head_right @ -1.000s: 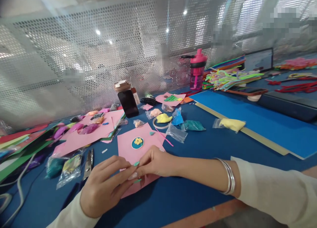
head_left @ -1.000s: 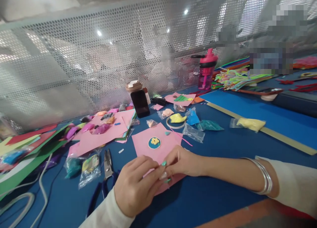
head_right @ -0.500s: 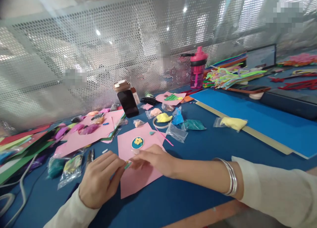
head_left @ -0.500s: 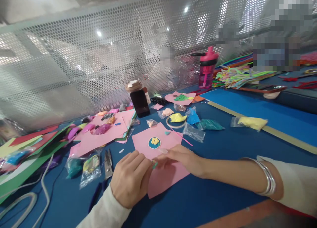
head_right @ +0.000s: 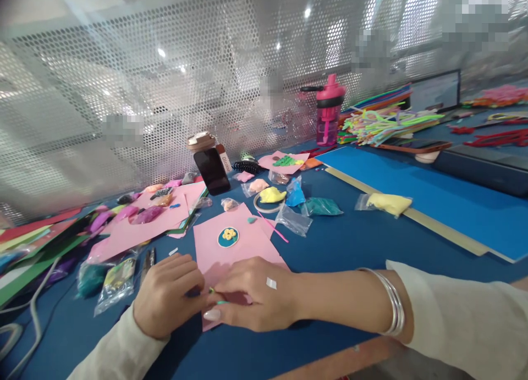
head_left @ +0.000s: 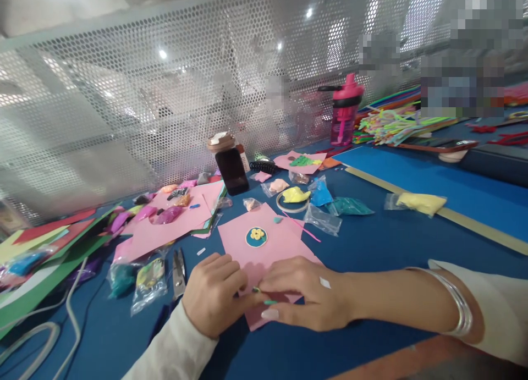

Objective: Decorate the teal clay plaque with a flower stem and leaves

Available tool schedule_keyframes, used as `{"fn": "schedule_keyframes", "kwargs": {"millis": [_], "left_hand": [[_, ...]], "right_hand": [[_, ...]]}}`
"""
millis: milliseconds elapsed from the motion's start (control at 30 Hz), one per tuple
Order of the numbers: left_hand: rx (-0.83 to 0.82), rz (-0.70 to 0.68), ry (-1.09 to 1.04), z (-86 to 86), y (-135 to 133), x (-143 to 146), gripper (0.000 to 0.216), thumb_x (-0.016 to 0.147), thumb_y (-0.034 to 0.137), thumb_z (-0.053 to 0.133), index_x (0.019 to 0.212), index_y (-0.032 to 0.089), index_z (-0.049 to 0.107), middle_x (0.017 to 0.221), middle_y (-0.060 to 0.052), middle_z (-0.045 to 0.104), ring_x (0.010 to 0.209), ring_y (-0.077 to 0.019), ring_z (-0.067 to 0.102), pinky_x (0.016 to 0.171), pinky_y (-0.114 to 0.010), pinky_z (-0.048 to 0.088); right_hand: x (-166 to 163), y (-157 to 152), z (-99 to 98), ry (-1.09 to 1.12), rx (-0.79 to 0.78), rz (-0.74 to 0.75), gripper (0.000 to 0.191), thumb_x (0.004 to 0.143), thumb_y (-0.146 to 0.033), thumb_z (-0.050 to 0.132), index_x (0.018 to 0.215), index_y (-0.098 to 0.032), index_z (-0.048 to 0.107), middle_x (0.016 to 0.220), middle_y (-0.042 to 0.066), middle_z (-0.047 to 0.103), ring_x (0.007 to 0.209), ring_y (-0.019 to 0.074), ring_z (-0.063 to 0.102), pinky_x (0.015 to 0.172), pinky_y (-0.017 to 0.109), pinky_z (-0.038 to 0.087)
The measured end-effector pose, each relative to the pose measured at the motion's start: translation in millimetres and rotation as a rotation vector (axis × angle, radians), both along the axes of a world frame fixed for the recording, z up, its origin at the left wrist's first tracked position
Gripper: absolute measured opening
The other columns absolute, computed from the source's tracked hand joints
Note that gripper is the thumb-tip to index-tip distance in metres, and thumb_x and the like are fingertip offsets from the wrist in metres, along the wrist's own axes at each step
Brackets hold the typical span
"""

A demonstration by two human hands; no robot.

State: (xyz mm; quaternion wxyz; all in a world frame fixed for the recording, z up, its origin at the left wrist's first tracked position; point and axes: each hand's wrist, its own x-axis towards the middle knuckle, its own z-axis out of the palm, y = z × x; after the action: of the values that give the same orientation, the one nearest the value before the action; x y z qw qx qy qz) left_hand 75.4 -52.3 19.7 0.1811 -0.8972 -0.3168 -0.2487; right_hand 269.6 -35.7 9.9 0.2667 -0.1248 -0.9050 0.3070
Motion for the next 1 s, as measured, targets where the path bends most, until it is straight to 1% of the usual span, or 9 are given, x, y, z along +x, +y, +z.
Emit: {"fn": "schedule_keyframes", "kwargs": {"millis": [67,200,333,467,600,700,833,933,1000], "left_hand": [[-0.052,-0.001,0.018,-0.3,-0.6,1.5,0.033,0.084,0.034,0.045,0.057,0.017,0.049,0.050,0.000,0.049,0.048,-0.0120,0.040,0.049,-0.026,0.026],[-0.210,-0.062,0.049,-2.0,-2.2,6.3,0.034,0.089,0.025,0.031,0.060,0.017,0.046,0.051,-0.001,0.048,0.047,-0.0126,0.041,0.046,-0.025,0.027],[-0.288,0.024,-0.027,-2.8,-2.6,4.2,0.033,0.088,0.020,0.030,0.059,0.018,0.044,0.050,0.000,0.048,0.045,-0.0113,0.043,0.045,-0.023,0.029],[-0.370,0.095,-0.143,2.5,-4.5,-0.1,0.030,0.088,0.016,0.029,0.061,0.018,0.043,0.050,0.001,0.049,0.043,-0.0092,0.044,0.046,-0.020,0.033],[-0.483,0.059,-0.182,4.3,-3.9,0.7,0.028,0.087,0.015,0.029,0.066,0.017,0.047,0.056,0.000,0.054,0.048,-0.0090,0.049,0.049,-0.019,0.038],[-0.446,0.023,-0.207,1.0,-1.3,1.0,0.023,0.087,0.014,0.033,0.083,0.016,0.055,0.065,-0.002,0.059,0.056,-0.0103,0.053,0.053,-0.019,0.042],[-0.370,-0.003,-0.224,-0.7,-2.3,0.8,0.026,0.085,0.014,0.040,0.109,0.017,0.051,0.082,-0.006,0.061,0.074,-0.0129,0.058,0.064,-0.022,0.047],[-0.320,-0.022,-0.096,1.2,-6.7,3.1,0.035,0.082,0.018,0.044,0.117,0.017,0.046,0.106,-0.012,0.056,0.094,-0.0192,0.054,0.077,-0.031,0.047],[-0.274,0.008,0.002,2.4,-9.0,4.8,0.041,0.081,0.022,0.044,0.121,0.016,0.043,0.115,-0.014,0.051,0.099,-0.0230,0.051,0.079,-0.037,0.046]], "right_hand": [[0.4,-0.2,1.3,0.014,0.009,-0.008,0.028,0.084,-0.034,0.043,0.071,-0.012,0.055,0.065,0.003,0.051,0.064,0.0116,0.045,0.062,0.022,0.036],[0.7,2.9,0.0,0.000,-0.123,-0.104,0.037,0.087,-0.035,0.038,0.062,-0.013,0.052,0.058,0.001,0.049,0.058,0.0096,0.045,0.058,0.021,0.036],[0.5,6.5,-4.7,0.012,-0.283,-0.204,0.047,0.089,-0.041,0.033,0.058,-0.012,0.052,0.056,0.001,0.050,0.057,0.0099,0.049,0.058,0.021,0.039],[-0.2,6.8,-6.3,0.041,-0.441,-0.191,0.048,0.088,-0.045,0.034,0.068,-0.010,0.060,0.063,0.006,0.059,0.061,0.0123,0.056,0.059,0.023,0.043],[-1.1,6.3,-7.0,0.062,-0.530,-0.181,0.049,0.086,-0.046,0.036,0.070,-0.008,0.062,0.063,0.008,0.060,0.059,0.0125,0.056,0.058,0.024,0.045],[-2.9,7.8,-8.0,0.123,-0.672,-0.160,0.050,0.084,-0.050,0.039,0.070,-0.007,0.062,0.061,0.007,0.059,0.055,0.0108,0.054,0.055,0.023,0.045],[-6.0,11.5,-7.9,0.172,-0.817,-0.122,0.050,0.080,-0.054,0.043,0.067,-0.009,0.059,0.058,0.004,0.056,0.048,0.0076,0.049,0.047,0.020,0.039],[-7.3,14.4,-6.8,0.197,-0.878,-0.102,0.046,0.074,-0.054,0.053,0.059,-0.011,0.056,0.052,0.000,0.051,0.047,0.0069,0.048,0.047,0.020,0.038],[-7.6,16.1,-6.3,0.210,-0.907,-0.116,0.044,0.070,-0.053,0.058,0.058,-0.011,0.057,0.050,-0.001,0.050,0.047,0.0072,0.048,0.048,0.020,0.039]]}}
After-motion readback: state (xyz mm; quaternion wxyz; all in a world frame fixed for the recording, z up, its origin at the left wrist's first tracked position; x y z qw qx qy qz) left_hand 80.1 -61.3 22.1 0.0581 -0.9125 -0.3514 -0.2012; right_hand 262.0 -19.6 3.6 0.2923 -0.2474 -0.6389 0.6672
